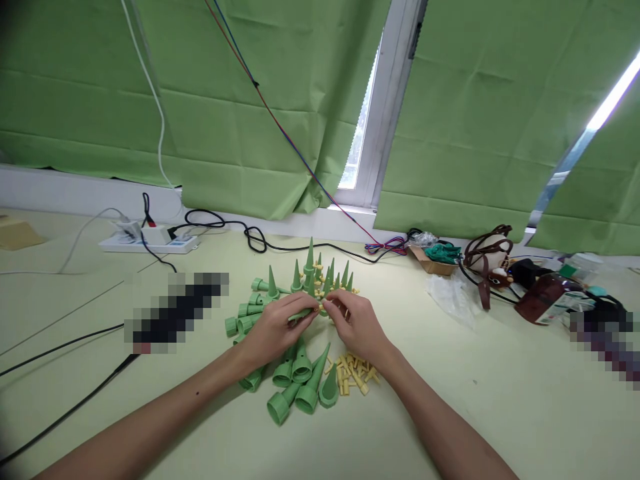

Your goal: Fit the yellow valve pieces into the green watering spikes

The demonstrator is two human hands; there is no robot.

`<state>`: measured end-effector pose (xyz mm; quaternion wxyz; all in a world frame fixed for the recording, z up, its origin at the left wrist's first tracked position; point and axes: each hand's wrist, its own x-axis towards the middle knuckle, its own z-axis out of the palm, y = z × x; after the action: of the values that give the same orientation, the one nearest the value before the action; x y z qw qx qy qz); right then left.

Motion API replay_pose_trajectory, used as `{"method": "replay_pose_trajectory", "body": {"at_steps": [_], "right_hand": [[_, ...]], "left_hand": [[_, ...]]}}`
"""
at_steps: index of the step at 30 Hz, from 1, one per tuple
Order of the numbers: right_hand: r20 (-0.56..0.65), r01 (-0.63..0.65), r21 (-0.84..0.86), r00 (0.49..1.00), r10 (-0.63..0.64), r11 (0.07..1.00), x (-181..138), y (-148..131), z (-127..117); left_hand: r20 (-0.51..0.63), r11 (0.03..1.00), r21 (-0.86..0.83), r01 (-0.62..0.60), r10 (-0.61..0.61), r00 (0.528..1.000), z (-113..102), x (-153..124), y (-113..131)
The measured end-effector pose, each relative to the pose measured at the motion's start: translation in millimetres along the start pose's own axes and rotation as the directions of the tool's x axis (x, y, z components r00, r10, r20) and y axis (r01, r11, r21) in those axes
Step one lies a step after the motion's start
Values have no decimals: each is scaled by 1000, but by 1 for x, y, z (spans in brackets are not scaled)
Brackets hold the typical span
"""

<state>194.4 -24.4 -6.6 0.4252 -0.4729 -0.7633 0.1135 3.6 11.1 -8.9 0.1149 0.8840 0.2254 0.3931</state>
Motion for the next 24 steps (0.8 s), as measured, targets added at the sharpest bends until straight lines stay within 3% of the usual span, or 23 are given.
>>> {"method": "replay_pose_trajectory", "body": {"at_steps": [14, 24], "right_hand": [[17, 53, 10, 998, -53, 999, 1, 1, -1], [10, 32, -118, 999, -31, 993, 1, 8, 5]], "left_hand": [[-13, 1000, 9, -1, 2, 1000, 0, 0, 0], [35, 999, -5, -37, 37, 999, 1, 0, 0]]}}
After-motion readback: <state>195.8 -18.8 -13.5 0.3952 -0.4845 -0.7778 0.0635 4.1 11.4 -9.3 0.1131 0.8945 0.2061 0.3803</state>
